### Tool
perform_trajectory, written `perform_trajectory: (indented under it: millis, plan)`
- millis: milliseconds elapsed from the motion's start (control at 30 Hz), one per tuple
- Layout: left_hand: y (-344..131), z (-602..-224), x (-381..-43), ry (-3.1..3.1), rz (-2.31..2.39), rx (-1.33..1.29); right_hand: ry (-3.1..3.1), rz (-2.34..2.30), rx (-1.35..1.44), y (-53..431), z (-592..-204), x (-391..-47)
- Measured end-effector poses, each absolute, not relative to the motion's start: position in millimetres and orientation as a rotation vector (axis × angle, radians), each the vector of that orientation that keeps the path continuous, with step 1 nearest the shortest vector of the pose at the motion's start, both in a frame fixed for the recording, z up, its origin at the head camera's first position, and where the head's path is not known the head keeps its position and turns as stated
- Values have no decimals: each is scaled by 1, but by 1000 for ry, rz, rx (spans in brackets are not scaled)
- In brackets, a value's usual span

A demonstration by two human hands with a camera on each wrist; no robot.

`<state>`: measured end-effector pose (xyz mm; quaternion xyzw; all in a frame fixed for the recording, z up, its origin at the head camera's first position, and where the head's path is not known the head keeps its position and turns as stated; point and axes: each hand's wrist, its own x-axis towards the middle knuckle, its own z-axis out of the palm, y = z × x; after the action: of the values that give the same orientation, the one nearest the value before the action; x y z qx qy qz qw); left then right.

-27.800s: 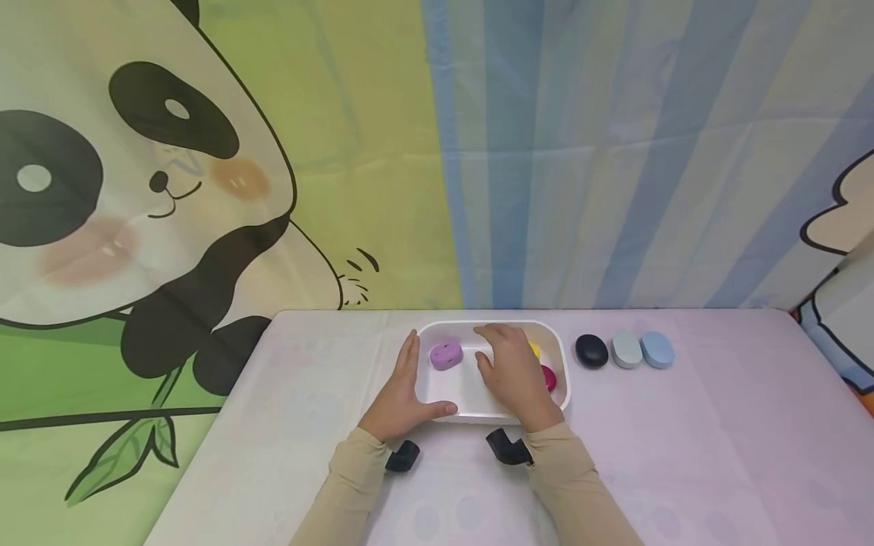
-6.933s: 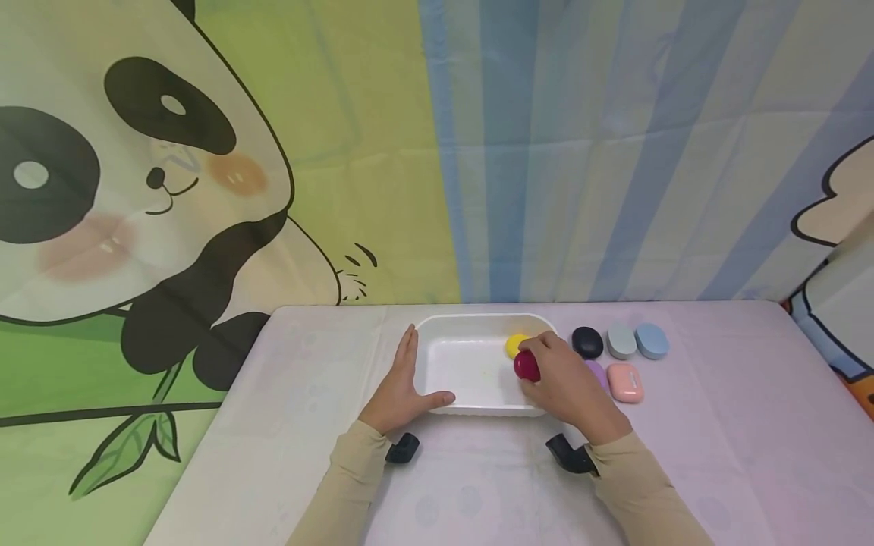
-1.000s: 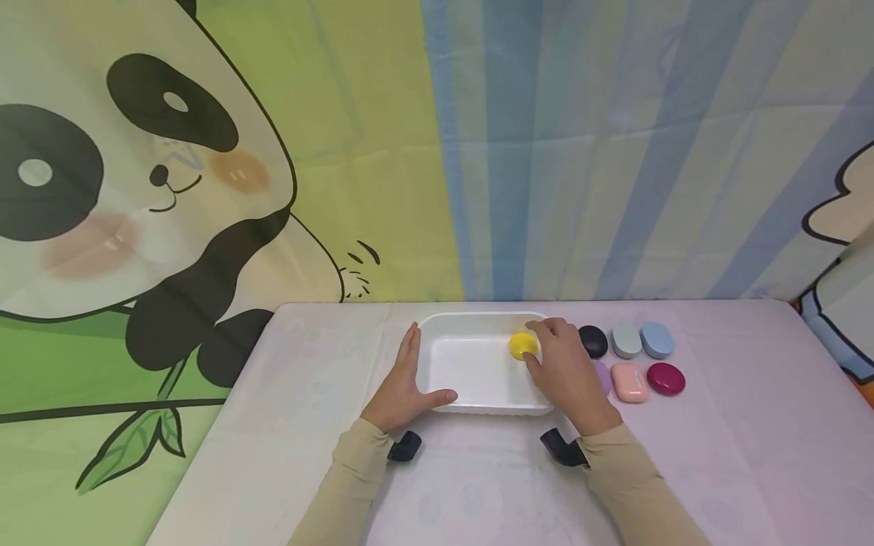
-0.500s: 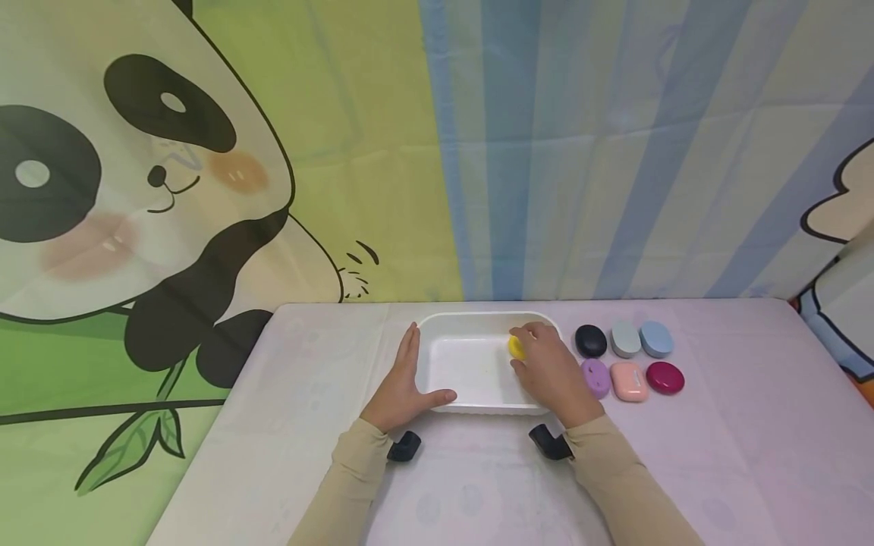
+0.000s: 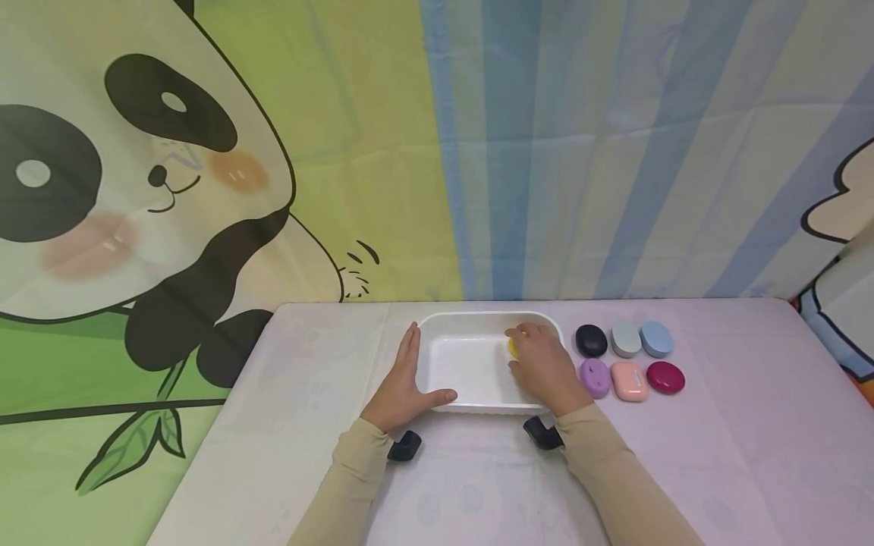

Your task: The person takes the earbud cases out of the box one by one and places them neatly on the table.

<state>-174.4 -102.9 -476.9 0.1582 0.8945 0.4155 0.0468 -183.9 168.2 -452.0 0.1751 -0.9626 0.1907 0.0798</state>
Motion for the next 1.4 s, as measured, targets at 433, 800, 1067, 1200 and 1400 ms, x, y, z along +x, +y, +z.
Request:
perform_trajectory:
  millis: [433, 800, 1067, 1200, 1400]
  plan:
    - [-104, -478, -174, 2728, 1262, 488, -2939, 419, 511, 165, -449, -183]
    - [-103, -479, -175, 2722, 1275, 478, -2978, 385, 513, 165, -450, -184]
    - [-102, -478, -175, 2733, 1268, 475, -3006, 431, 537, 165, -447, -183]
    - [-102, -477, -175, 2730, 1263, 464, -3011, 482, 525, 165, -445, -182]
    - [-102, -477, -174, 2730, 1266, 478, -2980, 613, 494, 166, -444, -180]
